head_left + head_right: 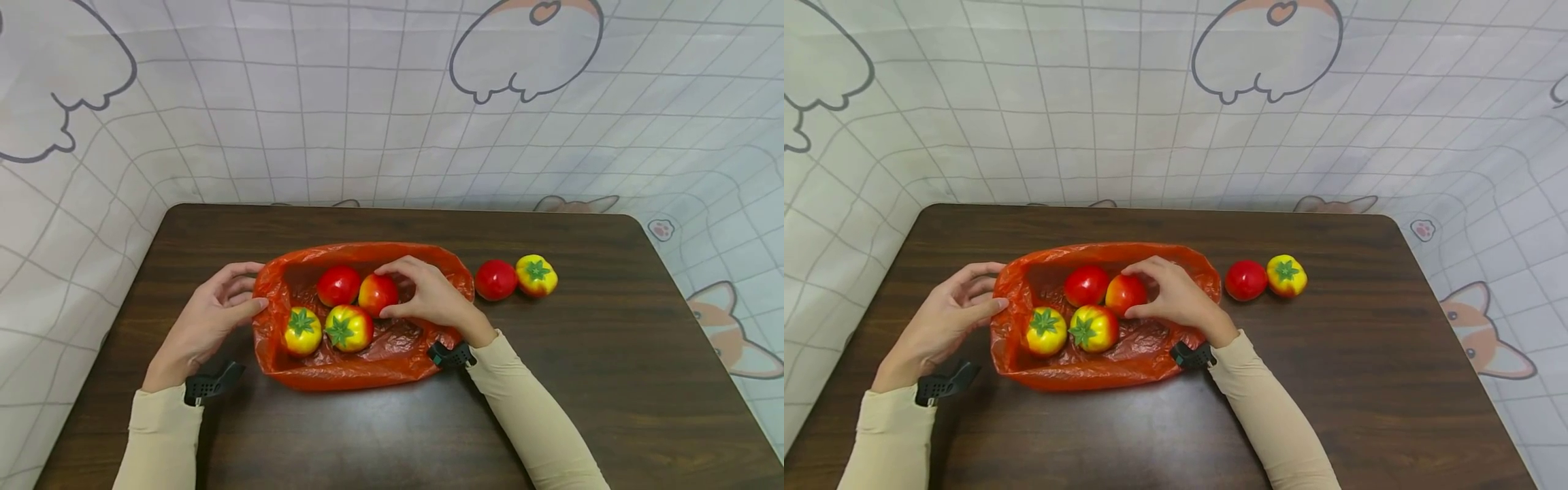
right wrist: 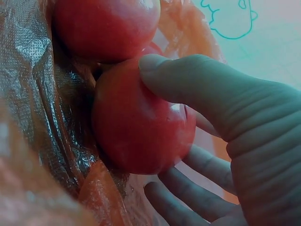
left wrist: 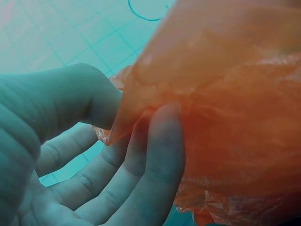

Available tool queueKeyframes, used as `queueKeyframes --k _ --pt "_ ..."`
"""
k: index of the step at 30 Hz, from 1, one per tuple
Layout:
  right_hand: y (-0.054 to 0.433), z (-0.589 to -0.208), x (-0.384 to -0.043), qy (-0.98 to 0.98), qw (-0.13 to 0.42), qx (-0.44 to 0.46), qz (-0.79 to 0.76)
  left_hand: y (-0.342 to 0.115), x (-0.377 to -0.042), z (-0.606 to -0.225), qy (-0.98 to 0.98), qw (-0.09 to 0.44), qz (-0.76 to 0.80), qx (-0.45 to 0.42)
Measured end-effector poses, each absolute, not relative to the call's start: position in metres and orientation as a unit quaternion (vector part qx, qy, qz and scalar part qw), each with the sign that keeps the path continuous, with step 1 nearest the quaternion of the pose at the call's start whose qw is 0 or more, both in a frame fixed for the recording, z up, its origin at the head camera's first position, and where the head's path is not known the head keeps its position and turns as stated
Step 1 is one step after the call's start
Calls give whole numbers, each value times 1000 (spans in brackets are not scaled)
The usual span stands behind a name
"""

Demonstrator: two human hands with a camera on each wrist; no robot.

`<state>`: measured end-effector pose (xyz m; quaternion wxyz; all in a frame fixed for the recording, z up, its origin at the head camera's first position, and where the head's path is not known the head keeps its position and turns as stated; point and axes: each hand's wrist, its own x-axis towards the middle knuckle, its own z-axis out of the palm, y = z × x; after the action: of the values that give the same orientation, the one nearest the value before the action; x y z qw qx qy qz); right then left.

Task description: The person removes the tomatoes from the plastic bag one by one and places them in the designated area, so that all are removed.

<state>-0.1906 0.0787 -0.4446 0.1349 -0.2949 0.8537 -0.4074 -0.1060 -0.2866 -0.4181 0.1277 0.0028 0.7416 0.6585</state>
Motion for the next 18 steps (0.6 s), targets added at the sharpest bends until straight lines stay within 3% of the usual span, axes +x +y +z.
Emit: queueKeyframes --k 18 --pt "80 -442 -189 853 124 -298 -409 -286 -106 -417 740 125 661 10"
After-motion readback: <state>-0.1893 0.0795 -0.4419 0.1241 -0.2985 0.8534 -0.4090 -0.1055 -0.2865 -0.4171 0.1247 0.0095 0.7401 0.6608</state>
